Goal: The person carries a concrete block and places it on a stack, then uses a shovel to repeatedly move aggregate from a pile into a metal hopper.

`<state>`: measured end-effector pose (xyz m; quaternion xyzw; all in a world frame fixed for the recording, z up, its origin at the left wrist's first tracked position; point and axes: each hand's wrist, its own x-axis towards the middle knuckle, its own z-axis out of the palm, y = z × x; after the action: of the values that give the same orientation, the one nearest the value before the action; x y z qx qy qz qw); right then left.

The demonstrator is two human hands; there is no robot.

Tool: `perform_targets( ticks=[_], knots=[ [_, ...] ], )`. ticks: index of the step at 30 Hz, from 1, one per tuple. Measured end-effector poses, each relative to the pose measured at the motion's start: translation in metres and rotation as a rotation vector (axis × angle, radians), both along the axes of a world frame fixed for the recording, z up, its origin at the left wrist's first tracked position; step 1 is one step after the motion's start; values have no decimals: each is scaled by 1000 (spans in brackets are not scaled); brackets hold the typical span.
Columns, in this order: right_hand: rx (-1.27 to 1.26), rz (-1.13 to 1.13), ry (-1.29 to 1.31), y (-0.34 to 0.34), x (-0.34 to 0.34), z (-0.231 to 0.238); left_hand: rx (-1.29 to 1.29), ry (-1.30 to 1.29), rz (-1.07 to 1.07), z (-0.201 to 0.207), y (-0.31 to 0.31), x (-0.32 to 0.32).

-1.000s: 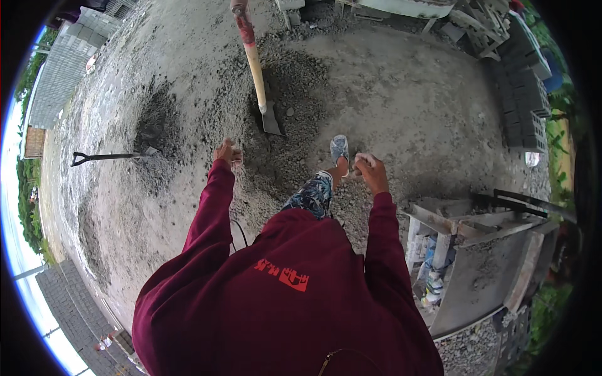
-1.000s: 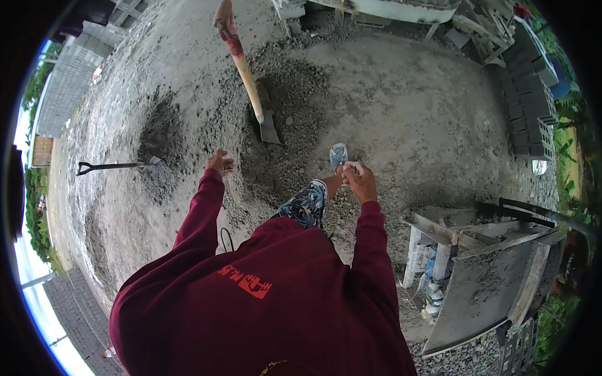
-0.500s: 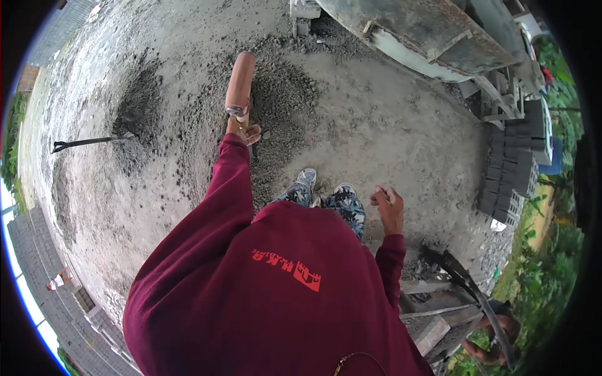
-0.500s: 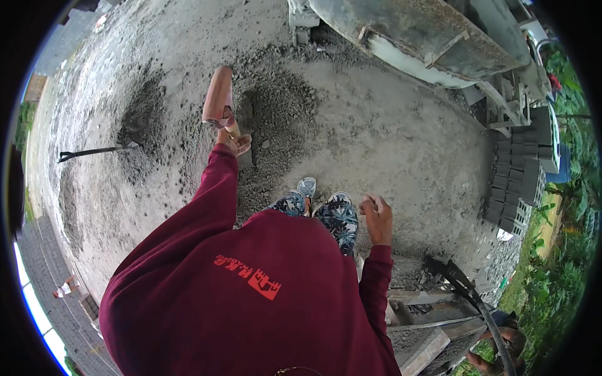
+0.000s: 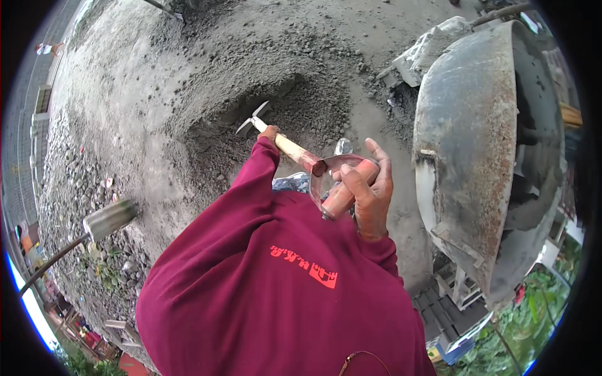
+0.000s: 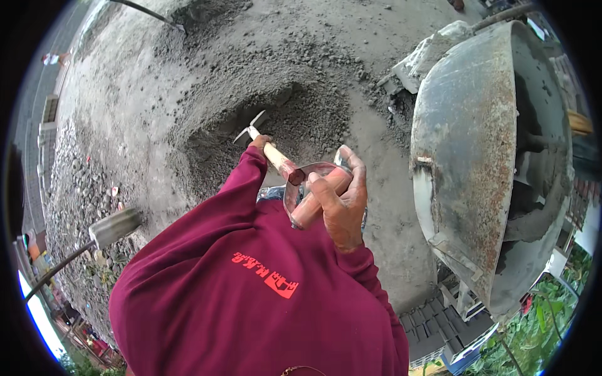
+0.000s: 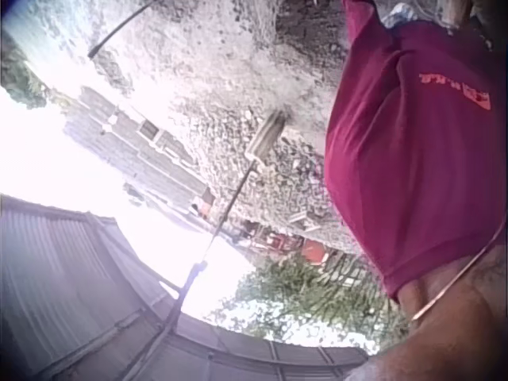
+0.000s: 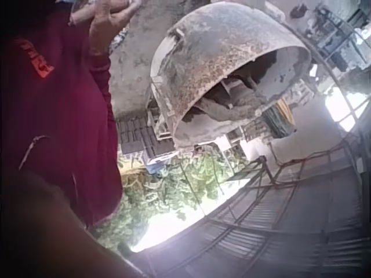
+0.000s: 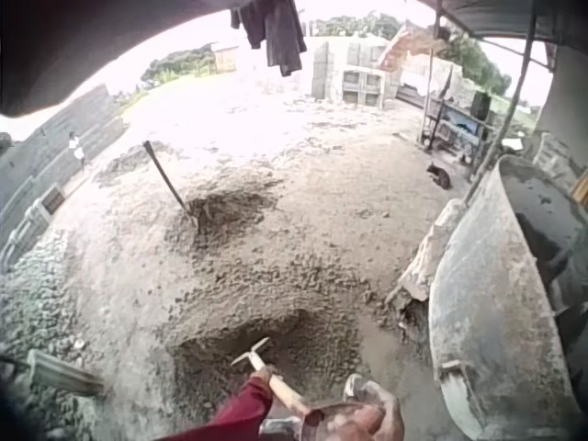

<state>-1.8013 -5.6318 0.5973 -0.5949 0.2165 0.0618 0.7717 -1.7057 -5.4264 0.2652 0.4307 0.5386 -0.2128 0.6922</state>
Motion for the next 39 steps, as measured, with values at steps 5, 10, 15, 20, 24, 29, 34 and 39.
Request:
perform_targets(
  ticks=[5, 10, 15, 20, 24, 29, 34, 39],
  knots=[
    [65, 217, 17, -101, 109, 55, -38, -7, 384, 46, -41, 0],
    [27, 630, 38, -143, 219, 40, -34, -85, 801, 45, -76, 4],
    [-106, 961, 26, -118, 309, 3, 36, -68, 1004, -5, -92, 19],
    [-75, 1270, -68, -82, 418, -35, 59, 10, 1178, -46, -112, 76],
    [-168, 1583, -369, -63, 525, -59, 115, -74, 1472, -63, -127, 145],
    [-153, 1773, -201, -54, 633, -71, 151, 16, 1651, -62, -162, 242],
    [-201, 1851, -49, -46, 700, -69, 260, 46, 1782, -54, -176, 309],
    [-324, 1816, -21, -54, 764, -40, 122, -30, 1811, -23, -208, 399]
  ],
)
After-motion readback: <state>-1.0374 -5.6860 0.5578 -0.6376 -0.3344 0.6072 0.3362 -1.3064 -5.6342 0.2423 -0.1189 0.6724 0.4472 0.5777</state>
